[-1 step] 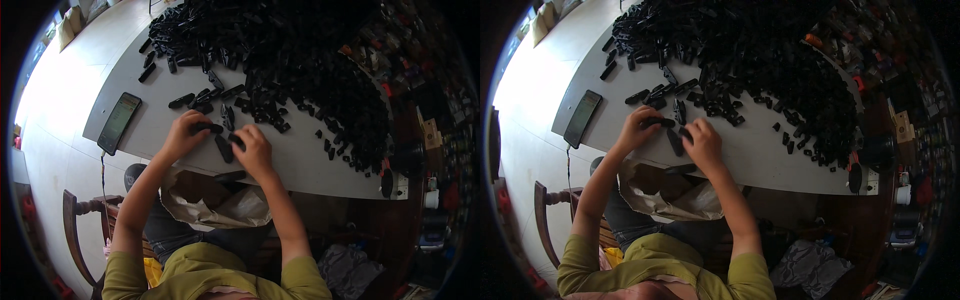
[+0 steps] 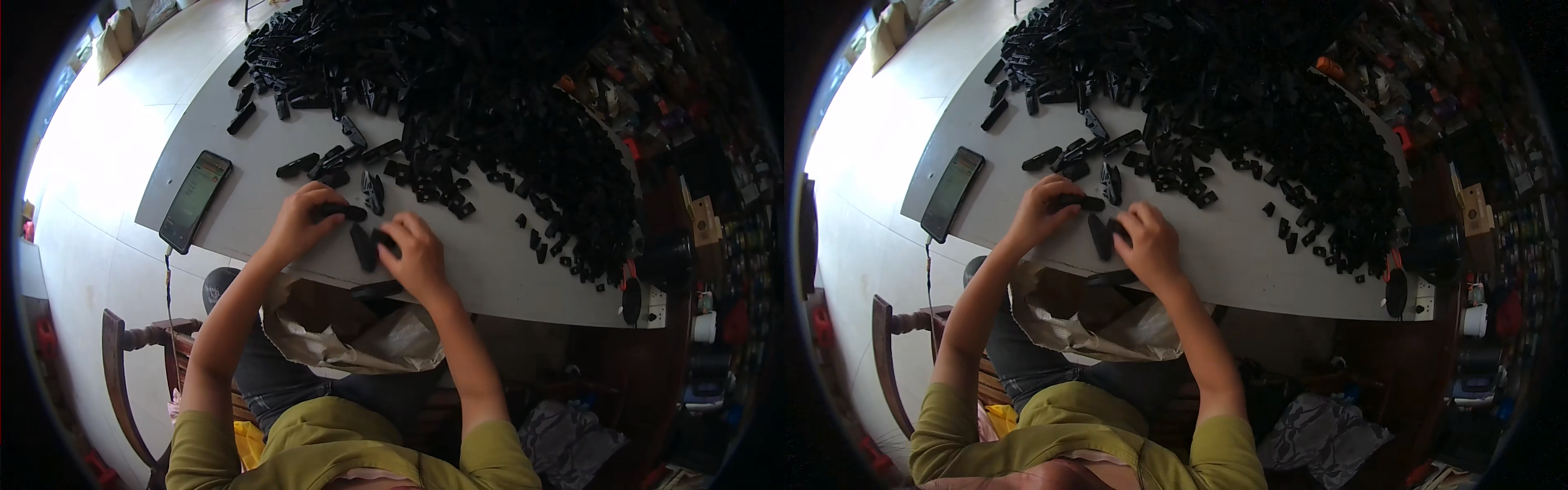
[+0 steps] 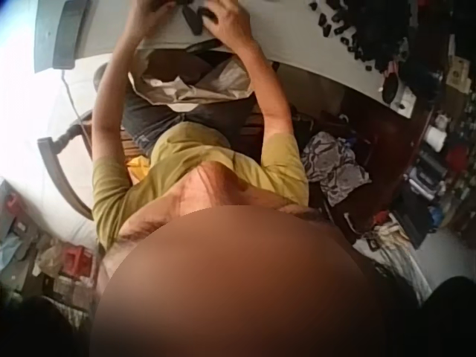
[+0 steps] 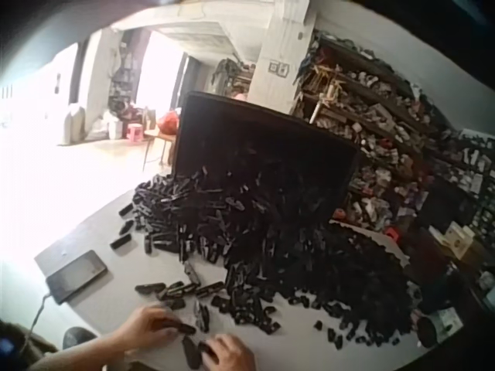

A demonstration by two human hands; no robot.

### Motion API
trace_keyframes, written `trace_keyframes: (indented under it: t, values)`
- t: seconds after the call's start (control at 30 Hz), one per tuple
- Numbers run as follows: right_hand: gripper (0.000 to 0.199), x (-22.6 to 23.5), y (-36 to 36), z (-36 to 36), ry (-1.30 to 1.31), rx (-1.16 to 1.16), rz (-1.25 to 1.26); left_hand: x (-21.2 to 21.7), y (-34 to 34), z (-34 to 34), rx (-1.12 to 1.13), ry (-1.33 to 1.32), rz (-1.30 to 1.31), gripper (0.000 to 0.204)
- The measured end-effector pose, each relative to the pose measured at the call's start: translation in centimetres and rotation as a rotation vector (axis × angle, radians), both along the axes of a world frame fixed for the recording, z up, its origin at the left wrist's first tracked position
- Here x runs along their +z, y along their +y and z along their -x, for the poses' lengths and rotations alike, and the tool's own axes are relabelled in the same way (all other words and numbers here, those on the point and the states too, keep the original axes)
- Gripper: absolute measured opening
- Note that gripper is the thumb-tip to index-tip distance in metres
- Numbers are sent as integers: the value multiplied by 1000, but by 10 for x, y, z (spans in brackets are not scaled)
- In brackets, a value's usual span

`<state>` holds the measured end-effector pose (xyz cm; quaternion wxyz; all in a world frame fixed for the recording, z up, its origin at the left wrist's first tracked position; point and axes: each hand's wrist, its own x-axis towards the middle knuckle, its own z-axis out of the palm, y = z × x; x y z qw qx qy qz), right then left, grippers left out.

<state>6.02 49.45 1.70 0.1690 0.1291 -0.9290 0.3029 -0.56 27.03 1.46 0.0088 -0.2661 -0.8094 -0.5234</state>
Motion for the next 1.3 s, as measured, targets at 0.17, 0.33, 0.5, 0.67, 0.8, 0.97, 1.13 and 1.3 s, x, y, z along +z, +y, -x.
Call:
trace_keyframes:
  t: [0.17,0.33,0.5,0.67,0.8,0.97,1.13,1.3]
  values:
    - [21,21,3,-18,-266,124,328,7,9,-9,-129,187,128,30]
    - [22,6,10,-14,-155,-41,475,31,33,-26,-153,79,445,28]
    - [25,9,14,-15,-171,28,450,21,32,-34,-269,172,257,33]
    - [28,11,23,-17,-207,168,324,14,26,-35,-230,-87,106,33]
    - [29,13,28,-15,-255,191,283,3,20,-25,-301,-75,45,24]
    - [27,5,17,-12,-243,236,240,0,24,-26,-348,-10,-24,20]
    - [25,21,22,15,-217,-114,297,17,22,-6,-142,250,243,34]
    - [33,-1,32,36,53,-188,-162,25,34,23,-28,525,457,45]
